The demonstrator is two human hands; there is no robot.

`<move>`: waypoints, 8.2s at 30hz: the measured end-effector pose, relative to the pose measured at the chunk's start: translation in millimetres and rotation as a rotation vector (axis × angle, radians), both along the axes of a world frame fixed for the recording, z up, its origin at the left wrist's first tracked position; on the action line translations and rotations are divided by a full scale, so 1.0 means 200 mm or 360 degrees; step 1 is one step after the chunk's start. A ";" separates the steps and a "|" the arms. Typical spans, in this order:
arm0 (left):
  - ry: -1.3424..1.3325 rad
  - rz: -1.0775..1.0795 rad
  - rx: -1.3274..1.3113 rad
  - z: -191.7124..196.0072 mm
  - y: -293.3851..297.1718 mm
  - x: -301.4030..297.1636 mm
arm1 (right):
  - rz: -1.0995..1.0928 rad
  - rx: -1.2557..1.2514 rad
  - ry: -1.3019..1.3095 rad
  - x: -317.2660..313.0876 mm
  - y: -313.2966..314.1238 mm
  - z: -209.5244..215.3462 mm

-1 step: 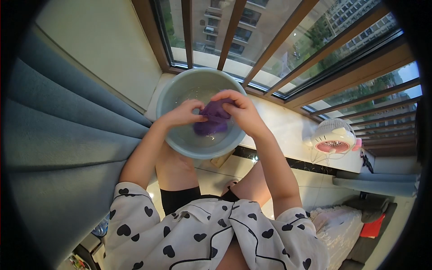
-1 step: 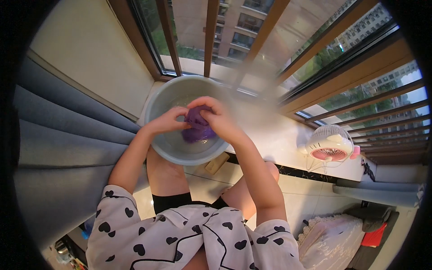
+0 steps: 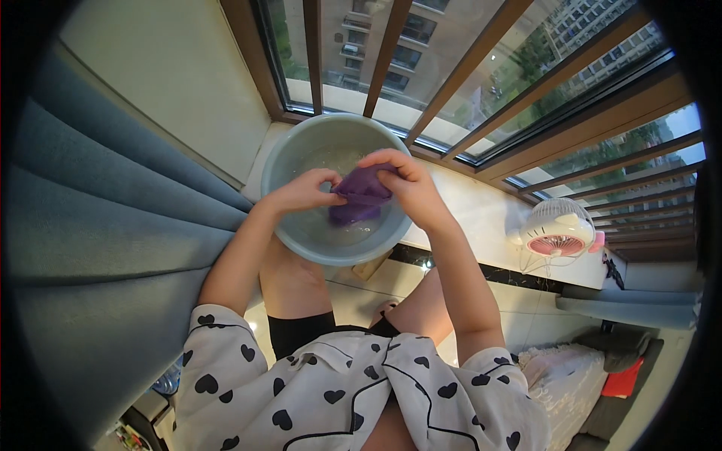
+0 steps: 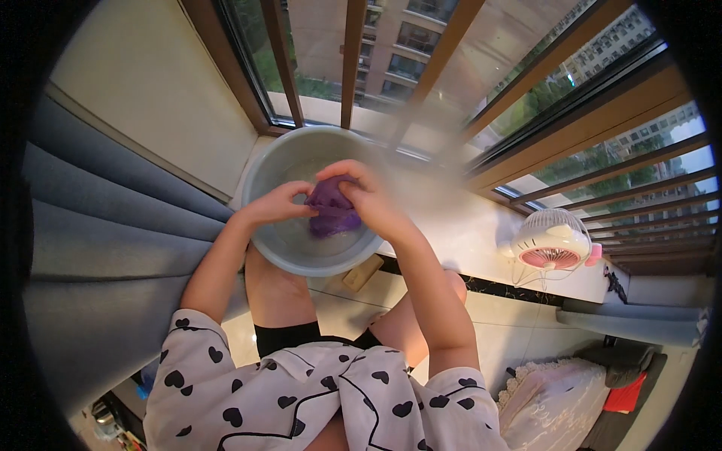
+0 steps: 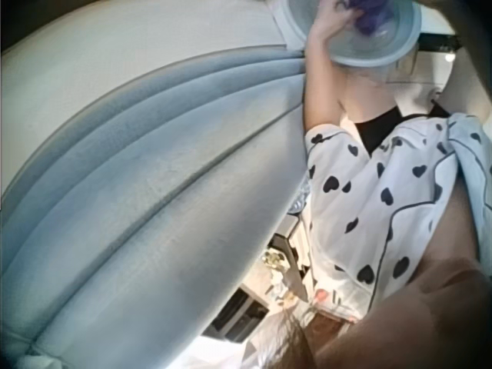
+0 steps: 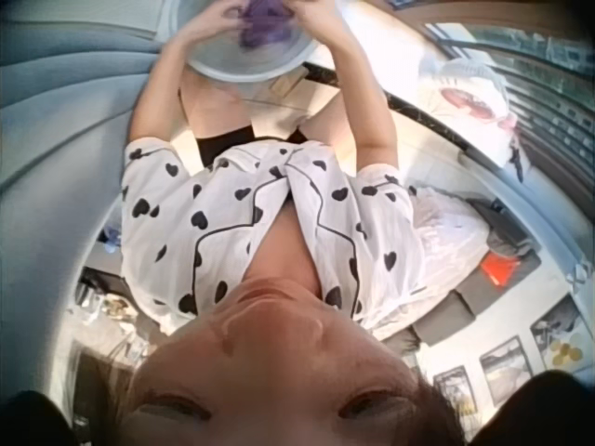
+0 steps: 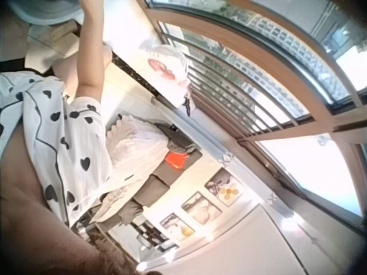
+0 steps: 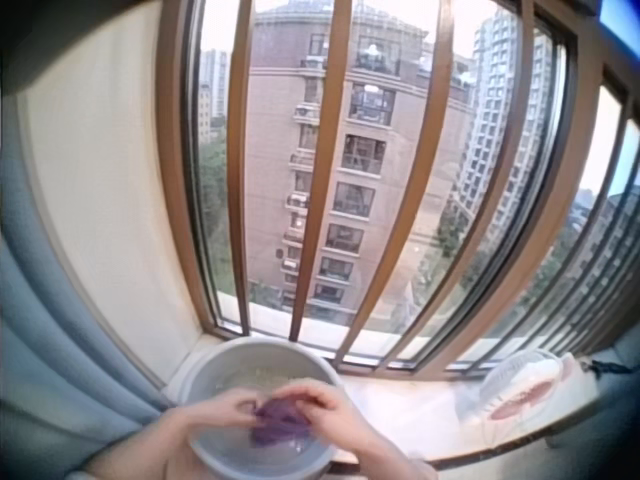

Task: The person wipes glass panes and frames with a cloth, wringing the cloth in a basin of water several times.

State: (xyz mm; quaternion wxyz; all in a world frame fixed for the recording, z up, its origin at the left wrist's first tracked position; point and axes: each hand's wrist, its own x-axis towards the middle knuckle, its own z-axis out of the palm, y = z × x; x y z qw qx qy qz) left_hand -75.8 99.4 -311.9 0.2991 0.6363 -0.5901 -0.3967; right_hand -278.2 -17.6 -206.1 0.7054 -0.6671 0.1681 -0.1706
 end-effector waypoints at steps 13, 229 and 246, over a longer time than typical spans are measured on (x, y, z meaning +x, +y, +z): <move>0.0782 0.0088 0.0029 0.03 -0.03 -0.17 | 0.0010 -0.0115 0.0094 -0.03 0.03 0.04; 0.1200 0.0826 0.0101 0.33 -0.10 -0.15 | -0.0553 0.2204 0.0068 0.20 0.07 -0.50; -0.0254 0.0590 -0.0747 0.01 -0.03 -0.32 | -0.0213 0.2451 0.0225 0.23 0.01 -0.53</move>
